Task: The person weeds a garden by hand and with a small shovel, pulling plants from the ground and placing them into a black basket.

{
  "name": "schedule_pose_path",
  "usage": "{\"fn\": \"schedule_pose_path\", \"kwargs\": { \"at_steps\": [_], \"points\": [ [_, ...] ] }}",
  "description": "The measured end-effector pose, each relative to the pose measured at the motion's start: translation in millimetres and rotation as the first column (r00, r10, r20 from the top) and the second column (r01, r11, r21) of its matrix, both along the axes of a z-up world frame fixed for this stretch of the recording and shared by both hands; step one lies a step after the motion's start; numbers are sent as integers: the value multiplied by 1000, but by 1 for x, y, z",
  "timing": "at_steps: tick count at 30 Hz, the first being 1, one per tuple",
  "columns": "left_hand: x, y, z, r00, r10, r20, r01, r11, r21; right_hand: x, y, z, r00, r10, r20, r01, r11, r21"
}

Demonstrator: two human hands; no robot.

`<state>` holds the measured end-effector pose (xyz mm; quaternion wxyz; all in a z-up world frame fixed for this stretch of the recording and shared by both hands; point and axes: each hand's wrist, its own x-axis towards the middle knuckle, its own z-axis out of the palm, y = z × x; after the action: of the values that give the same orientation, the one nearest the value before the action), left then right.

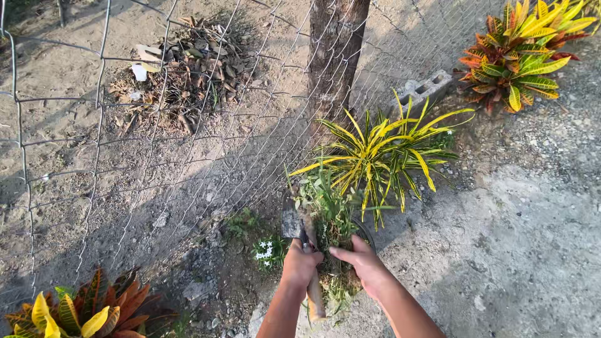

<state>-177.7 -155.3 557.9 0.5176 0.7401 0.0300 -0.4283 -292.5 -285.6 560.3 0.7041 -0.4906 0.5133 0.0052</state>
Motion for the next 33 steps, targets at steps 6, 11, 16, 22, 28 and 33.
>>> {"fn": "schedule_pose_path", "kwargs": {
  "at_steps": [6,11,16,22,28,33],
  "points": [
    [2,-1,9,977,-161,138,125,963,240,-1,9,-2,986,-107,127,123,985,-121],
    [6,3,16,972,-170,164,117,951,287,-17,-3,-18,946,-302,116,324,888,-327],
    [19,6,24,960,-190,205,131,954,270,-29,-14,-23,960,-269,72,263,790,-554],
    [23,-1,2,956,-239,172,196,952,235,-18,-21,-22,978,-143,150,206,737,-643],
    [5,-8,-16,900,-387,198,331,905,266,-11,-14,-55,989,-115,92,142,906,-399],
    [-4,-8,-11,928,-355,108,326,920,218,-21,-17,-67,991,-59,124,104,909,-403]
  ]
}}
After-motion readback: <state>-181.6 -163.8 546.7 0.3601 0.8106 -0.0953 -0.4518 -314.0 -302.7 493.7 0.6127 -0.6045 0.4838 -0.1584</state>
